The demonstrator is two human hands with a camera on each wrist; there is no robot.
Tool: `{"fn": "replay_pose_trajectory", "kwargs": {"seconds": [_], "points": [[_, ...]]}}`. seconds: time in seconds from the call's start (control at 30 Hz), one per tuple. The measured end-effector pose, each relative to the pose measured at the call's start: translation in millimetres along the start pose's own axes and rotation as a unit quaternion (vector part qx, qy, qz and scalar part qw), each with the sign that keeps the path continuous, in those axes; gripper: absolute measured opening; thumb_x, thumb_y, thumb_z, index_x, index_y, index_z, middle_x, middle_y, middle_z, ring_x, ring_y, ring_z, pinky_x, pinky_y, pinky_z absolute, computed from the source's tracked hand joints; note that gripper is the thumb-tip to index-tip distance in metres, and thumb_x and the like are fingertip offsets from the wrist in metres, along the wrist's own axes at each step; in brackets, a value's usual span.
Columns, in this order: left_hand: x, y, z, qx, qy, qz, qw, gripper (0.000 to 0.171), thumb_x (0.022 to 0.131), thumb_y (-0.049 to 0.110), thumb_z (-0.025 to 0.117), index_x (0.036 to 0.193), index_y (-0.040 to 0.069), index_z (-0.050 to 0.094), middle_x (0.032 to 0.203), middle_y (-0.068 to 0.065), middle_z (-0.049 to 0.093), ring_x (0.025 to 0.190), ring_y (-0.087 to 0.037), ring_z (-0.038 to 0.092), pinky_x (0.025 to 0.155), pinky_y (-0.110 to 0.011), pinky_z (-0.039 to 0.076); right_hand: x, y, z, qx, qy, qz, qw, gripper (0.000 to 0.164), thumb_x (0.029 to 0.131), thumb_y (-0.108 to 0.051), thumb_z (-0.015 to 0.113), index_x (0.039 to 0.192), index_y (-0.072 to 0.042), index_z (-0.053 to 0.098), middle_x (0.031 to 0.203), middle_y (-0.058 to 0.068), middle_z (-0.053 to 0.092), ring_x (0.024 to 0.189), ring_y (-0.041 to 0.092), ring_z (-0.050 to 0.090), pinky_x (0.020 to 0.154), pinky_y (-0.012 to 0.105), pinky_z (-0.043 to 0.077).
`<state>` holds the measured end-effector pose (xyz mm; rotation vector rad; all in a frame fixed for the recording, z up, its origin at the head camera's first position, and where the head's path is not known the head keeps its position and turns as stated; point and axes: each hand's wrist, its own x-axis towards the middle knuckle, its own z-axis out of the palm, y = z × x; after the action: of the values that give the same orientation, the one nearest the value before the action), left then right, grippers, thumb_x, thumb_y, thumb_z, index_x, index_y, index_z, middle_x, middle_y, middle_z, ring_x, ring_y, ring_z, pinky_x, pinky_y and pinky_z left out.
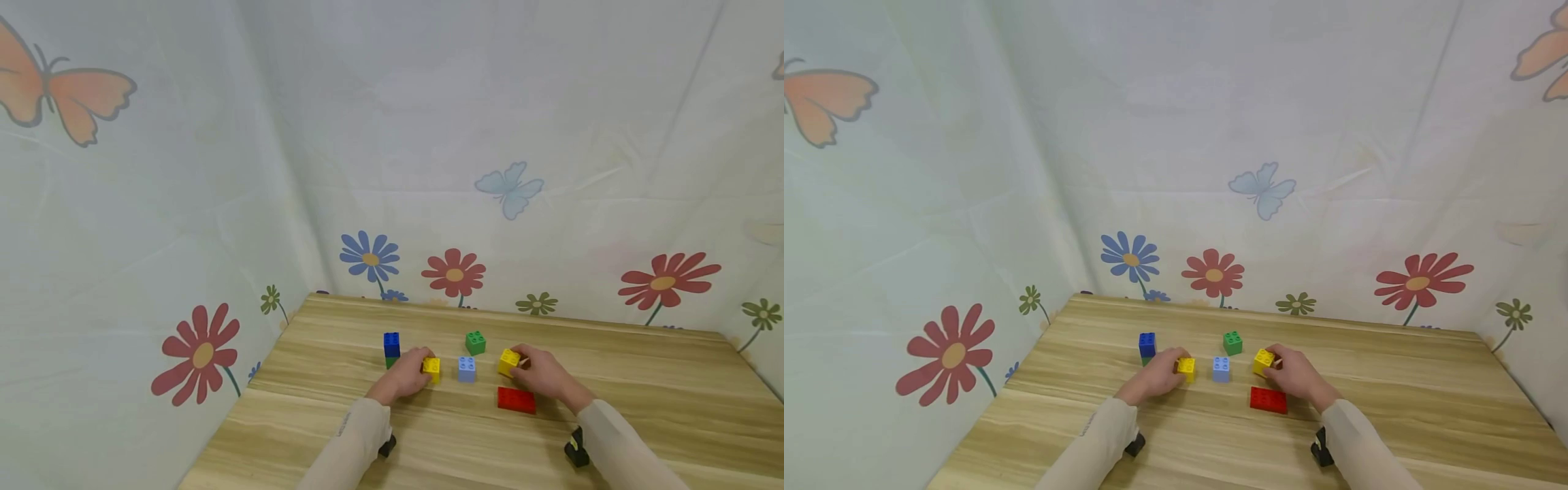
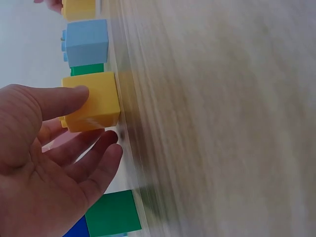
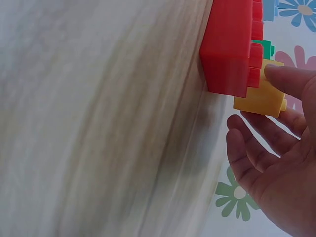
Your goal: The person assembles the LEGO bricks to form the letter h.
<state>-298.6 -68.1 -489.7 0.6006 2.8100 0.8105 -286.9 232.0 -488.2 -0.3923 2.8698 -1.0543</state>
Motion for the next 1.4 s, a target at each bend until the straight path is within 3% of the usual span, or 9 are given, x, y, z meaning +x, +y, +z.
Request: {"fn": "replay_pose_trajectory", "kwargs": {"seconds": [0.3,0.97,1.4], "points": [[-5.9,0.2,-1.1,-0.026,-0.01,0.005,0.9996,0.027,0.089,0.011,0.065,0.115,0.012,0.055,0.103,0.001,0.06,0.087,-0.013,0.053,0.084,-0.031,0.046,-2,-7,-2,-0.001,0.011,-0.014,1.0,0.039,0.088,-0.017,0.066,0.122,0.0,0.055,0.109,0.008,0.061,0.096,0.024,0.057,0.081,0.041,0.05],[-11.2,2.9,1.1,-0.067,-0.012,0.021,0.9974,0.025,0.086,0.01,0.07,0.108,0.012,0.057,0.099,0.003,0.061,0.09,-0.014,0.058,0.081,-0.03,0.049,-9,-55,6,0.02,0.014,-0.07,0.997,0.037,0.087,-0.014,0.068,0.121,-0.007,0.057,0.105,0.0,0.059,0.096,0.023,0.055,0.08,0.034,0.05],[-11.0,3.0,0.7,-0.081,-0.027,0.009,0.9963,0.024,0.085,0.012,0.072,0.104,0.013,0.059,0.097,0.004,0.061,0.09,-0.014,0.058,0.078,-0.029,0.049,-5,-80,18,0.016,0.007,-0.138,0.99,0.04,0.086,-0.015,0.07,0.123,-0.004,0.06,0.107,0.002,0.059,0.094,0.025,0.056,0.077,0.034,0.051]]}}
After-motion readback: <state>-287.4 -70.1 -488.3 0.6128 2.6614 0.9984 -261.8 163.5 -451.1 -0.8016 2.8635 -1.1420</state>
